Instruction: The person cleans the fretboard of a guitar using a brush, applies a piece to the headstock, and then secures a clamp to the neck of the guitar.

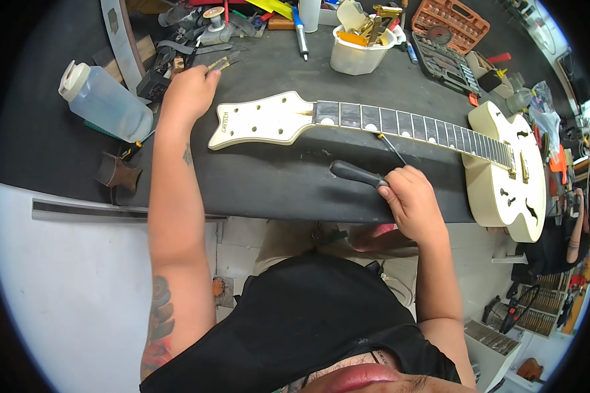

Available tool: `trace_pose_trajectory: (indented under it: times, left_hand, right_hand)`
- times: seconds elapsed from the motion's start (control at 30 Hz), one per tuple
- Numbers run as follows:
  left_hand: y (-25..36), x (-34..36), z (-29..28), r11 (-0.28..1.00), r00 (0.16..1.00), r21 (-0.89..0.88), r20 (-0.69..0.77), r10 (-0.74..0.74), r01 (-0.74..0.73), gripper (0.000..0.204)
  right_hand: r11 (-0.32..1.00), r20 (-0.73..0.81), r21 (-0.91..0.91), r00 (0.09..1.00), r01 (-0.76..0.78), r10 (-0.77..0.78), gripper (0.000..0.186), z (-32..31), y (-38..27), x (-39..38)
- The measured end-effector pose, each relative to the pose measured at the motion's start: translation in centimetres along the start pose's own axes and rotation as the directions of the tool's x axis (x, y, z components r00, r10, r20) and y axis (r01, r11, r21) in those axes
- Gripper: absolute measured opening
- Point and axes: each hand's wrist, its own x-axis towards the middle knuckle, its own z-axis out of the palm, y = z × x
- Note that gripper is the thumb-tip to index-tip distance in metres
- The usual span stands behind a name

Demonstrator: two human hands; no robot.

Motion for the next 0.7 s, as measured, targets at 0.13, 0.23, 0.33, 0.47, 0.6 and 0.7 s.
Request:
trace_pose_trajectory:
  times: [0.13, 0.23, 0.33, 0.47, 0.6, 0.7]
  left_hand:
    - [2.5, 0.2, 1.2, 0.883, 0.901, 0.375, -0.213, 0.379, -0.283, 0.029]
    - [5.7, 2.2, 1.4, 0.842, 0.839, -0.053, 0.072, 0.54, -0.537, 0.026]
    - [8.8, 3.7, 3.7, 0.79, 0.657, -0.25, 0.445, 0.608, -0.56, 0.025]
    - [11.2, 4.3, 3.0, 0.823, 0.66, -0.168, 0.521, 0.542, -0.543, 0.024]
    - [10.8, 5.2, 2.9, 0.802, 0.648, -0.108, 0.53, 0.547, -0.588, 0.027]
    - [9.4, 5.9, 2.4, 0.811, 0.696, -0.188, 0.43, 0.575, -0.554, 0.035]
  right_hand:
    - [0.991, -0.114, -0.125, 0.993, -0.04, 0.025, 0.017, 1.4, 0.4, -0.4]
    - [0.992, -0.256, 0.021, 0.959, -0.121, 0.122, 0.017, 1.6, -0.4, -0.3]
    - [0.986, -0.386, 0.013, 0.909, -0.165, 0.157, 0.019, 2.2, 0.8, -1.0]
    - [0.949, -0.411, 0.149, 0.855, -0.279, 0.316, 0.019, 2.8, 2.1, -0.9]
    - [0.94, -0.383, 0.145, 0.858, -0.31, 0.342, 0.019, 2.6, 2.0, -0.5]
    - [0.953, -0.372, 0.072, 0.878, -0.295, 0.3, 0.019, 2.8, 1.8, -0.7]
